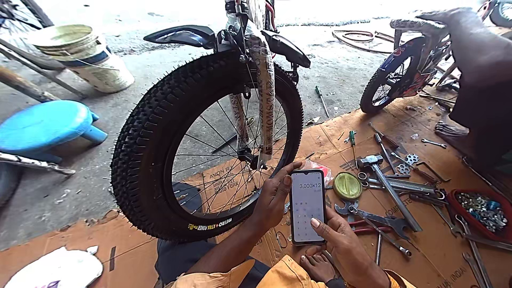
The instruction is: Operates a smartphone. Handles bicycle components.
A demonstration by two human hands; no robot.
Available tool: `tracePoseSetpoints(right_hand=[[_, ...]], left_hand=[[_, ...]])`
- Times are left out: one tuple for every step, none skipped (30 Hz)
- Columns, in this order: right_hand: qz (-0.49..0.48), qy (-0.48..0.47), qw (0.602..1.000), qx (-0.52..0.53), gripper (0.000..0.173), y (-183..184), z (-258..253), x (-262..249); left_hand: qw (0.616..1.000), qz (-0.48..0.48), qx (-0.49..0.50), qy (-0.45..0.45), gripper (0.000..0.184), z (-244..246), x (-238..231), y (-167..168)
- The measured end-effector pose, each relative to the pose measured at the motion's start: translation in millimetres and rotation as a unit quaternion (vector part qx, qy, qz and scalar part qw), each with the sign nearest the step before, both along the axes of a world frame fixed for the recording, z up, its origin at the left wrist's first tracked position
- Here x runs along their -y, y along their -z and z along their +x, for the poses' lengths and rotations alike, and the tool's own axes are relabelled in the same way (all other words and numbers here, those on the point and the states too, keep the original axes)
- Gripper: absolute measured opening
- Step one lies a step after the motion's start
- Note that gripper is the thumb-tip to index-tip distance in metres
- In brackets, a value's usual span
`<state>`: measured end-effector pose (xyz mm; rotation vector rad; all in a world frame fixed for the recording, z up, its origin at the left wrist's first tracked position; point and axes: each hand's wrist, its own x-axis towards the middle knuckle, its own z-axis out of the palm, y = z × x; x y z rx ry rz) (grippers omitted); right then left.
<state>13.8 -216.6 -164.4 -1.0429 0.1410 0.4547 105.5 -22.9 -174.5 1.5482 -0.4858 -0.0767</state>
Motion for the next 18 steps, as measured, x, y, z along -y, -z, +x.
tracePoseSetpoints(right_hand=[[0.001, -0.001, 1.0, 0.0, 0.049, 1, 0, 0], [0.001, -0.001, 1.0, 0.0, 0.049, 1, 0, 1], [0.003, -0.001, 1.0, -0.001, 0.049, 1, 1, 1], [0.005, -0.002, 1.0, -0.002, 0.049, 1, 1, 1], [0.006, -0.002, 1.0, -0.001, 0.049, 1, 1, 1], [0.008, -0.002, 1.0, 0.001, 0.049, 2, 1, 1], [0.009, -0.003, 1.0, 0.002, 0.049, 2, 1, 1], [0.008, -0.003, 1.0, 0.002, 0.049, 2, 1, 1], [0.006, -0.003, 1.0, 0.002, 0.048, 2, 1, 1], [0.004, -0.003, 1.0, 0.002, 0.049, 1, 1, 1], [0.003, -0.002, 1.0, 0.0, 0.05, 1, 1, 1], [0.002, -0.001, 1.0, -0.001, 0.051, 0, 1, 1], [0.001, 0.0, 1.0, -0.002, 0.052, 0, 0, 1], [0.001, 0.0, 1.0, -0.002, 0.052, 0, 1, 2], [0.001, -0.001, 1.0, -0.001, 0.052, 0, 1, 2], [0.0, 0.0, 1.0, -0.003, 0.053, 0, 1, 2], [-0.001, 0.001, 1.0, -0.005, 0.052, 0, 1, 2], [-0.002, 0.001, 1.0, -0.004, 0.052, 0, 1, 2]], left_hand=[[1.0, 0.0, 0.001, 0.0, 0.06, 0, 0, 0], [1.0, 0.001, 0.0, -0.001, 0.059, 1, 0, 0], [1.0, 0.002, -0.001, 0.0, 0.058, 1, 0, 1], [1.0, 0.003, -0.001, 0.0, 0.057, 1, 0, 2], [1.0, 0.004, -0.003, 0.0, 0.057, 2, -1, 2], [1.0, 0.005, -0.004, 0.001, 0.056, 2, -1, 3], [1.0, 0.005, -0.004, -0.001, 0.056, 2, -1, 3], [1.0, 0.004, -0.006, -0.004, 0.055, 2, 0, 4], [1.0, 0.006, -0.007, -0.004, 0.055, 2, -1, 4], [1.0, 0.007, -0.006, -0.004, 0.055, 2, -1, 5], [1.0, 0.009, -0.005, -0.003, 0.056, 2, -1, 5], [1.0, 0.011, -0.005, -0.004, 0.057, 2, -1, 5], [1.0, 0.011, -0.006, -0.006, 0.058, 1, 0, 6], [1.0, 0.011, -0.007, -0.009, 0.058, 1, 0, 7], [1.0, 0.012, -0.008, -0.011, 0.058, 1, 0, 8], [1.0, 0.012, -0.01, -0.014, 0.059, 1, 0, 9], [1.0, 0.013, -0.011, -0.016, 0.059, 0, 0, 10], [1.0, 0.015, -0.011, -0.017, 0.059, 0, 0, 10]])
